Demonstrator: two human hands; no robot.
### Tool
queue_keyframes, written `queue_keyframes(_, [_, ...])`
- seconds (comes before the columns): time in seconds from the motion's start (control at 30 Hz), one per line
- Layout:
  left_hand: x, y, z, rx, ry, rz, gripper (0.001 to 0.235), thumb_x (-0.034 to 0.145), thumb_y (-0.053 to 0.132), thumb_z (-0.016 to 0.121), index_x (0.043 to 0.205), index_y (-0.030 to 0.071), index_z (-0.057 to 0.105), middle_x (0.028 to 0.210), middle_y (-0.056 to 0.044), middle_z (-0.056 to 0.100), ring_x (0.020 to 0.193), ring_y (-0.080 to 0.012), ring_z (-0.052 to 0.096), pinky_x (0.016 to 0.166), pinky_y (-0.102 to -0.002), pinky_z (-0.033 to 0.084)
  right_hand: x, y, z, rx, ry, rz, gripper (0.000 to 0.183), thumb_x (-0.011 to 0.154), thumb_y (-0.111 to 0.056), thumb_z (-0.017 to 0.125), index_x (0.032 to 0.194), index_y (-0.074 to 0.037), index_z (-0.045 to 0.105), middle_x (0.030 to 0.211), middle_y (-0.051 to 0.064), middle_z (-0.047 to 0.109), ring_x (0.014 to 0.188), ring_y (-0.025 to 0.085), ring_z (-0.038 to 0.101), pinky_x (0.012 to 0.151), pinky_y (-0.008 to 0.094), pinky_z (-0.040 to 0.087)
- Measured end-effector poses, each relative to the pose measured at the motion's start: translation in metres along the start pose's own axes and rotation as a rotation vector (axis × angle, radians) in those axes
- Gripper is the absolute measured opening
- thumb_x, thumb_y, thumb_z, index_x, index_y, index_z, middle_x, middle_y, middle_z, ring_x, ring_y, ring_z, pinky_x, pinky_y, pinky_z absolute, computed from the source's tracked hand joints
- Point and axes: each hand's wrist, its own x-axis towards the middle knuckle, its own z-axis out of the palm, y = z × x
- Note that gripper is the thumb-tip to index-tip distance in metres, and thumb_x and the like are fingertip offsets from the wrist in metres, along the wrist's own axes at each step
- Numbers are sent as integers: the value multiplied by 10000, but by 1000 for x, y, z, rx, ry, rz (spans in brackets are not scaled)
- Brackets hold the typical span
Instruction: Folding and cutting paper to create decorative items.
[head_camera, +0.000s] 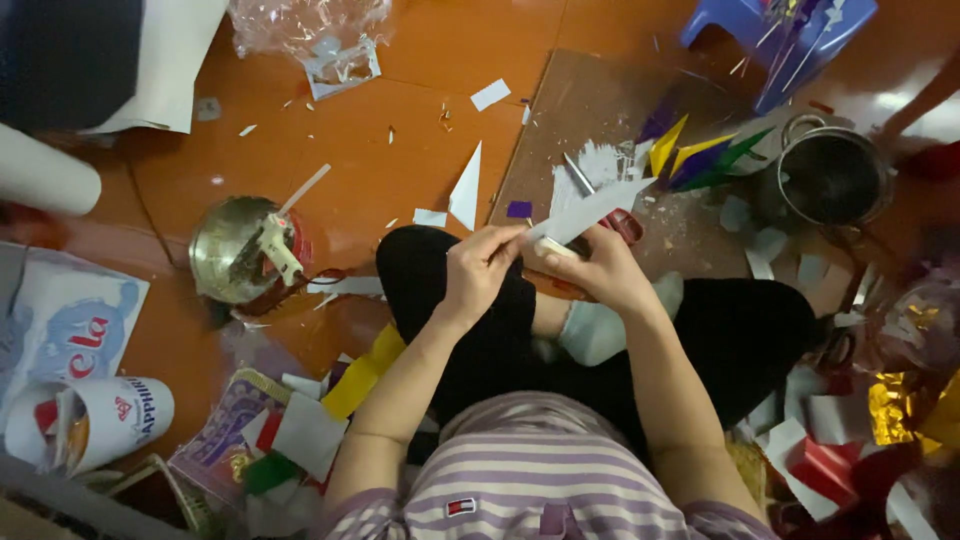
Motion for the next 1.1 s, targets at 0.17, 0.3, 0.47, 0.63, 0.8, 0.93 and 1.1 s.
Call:
queue_keyframes(0.17, [-5, -7, 0, -33, -37, 33, 214, 1001, 45, 796, 1171, 151, 871, 922, -73, 824, 878, -291, 815, 731, -380, 650, -4, 28, 13, 260, 8, -27, 450, 888, -141, 931, 1249, 64, 757, 1098, 184, 803, 1011, 211, 689, 914, 400, 573])
queue_keyframes(0.3, [0, 8, -2, -68, -34, 9, 152, 1025, 81, 799, 1148, 132, 873, 883, -93, 822, 847, -300, 816, 678, -361, 641, -7, 33, 16, 391, 90, 46, 411, 880, -138, 928, 1219, 45, 784, 1026, 116, 803, 940, 144, 706, 839, 335, 596])
queue_keyframes(0.47, [-2, -17, -2, -65, -50, -116, 123, 1064, 114, 753, 1097, 111, 872, 838, -131, 818, 809, -268, 817, 619, -341, 633, -5, 40, 21, 432, 124, 109, 351, 918, -131, 889, 1193, 58, 781, 978, 128, 798, 851, 140, 697, 728, 316, 601])
queue_keyframes(0.63, [5, -32, -20, -413, -41, -655, 199, 1011, 141, 815, 1043, -55, 819, 815, -211, 801, 684, -245, 797, 586, -355, 691, -24, 24, 6, -52, 210, -202, 490, 736, -113, 991, 1184, -114, 792, 1116, 107, 822, 1055, 306, 793, 928, 431, 613])
queue_keyframes(0.8, [-10, -68, -9, -539, -136, -822, 274, 972, 111, 817, 1105, -122, 763, 782, -258, 775, 611, -241, 792, 518, -296, 675, -14, 29, 16, -227, 372, -294, 507, 768, -104, 918, 1227, -220, 737, 1084, -5, 833, 1001, 263, 801, 909, 382, 617])
queue_keyframes(0.93, [-20, -97, -10, -139, -239, -510, 186, 1051, 186, 770, 1131, 36, 845, 888, -208, 822, 880, -267, 808, 632, -393, 629, 1, 83, 26, -410, 277, -213, 613, 717, -222, 994, 1269, -278, 734, 1009, 62, 823, 991, 337, 797, 883, 480, 633])
queue_keyframes(1.1, [-31, -77, 21, 401, -196, 68, 348, 875, 97, 842, 1219, 116, 787, 1219, -110, 729, 1255, -353, 660, 1051, -490, 537, 2, 78, 56, -580, 237, -273, 568, 750, -245, 939, 1270, -293, 718, 968, 28, 811, 943, 282, 808, 863, 425, 636])
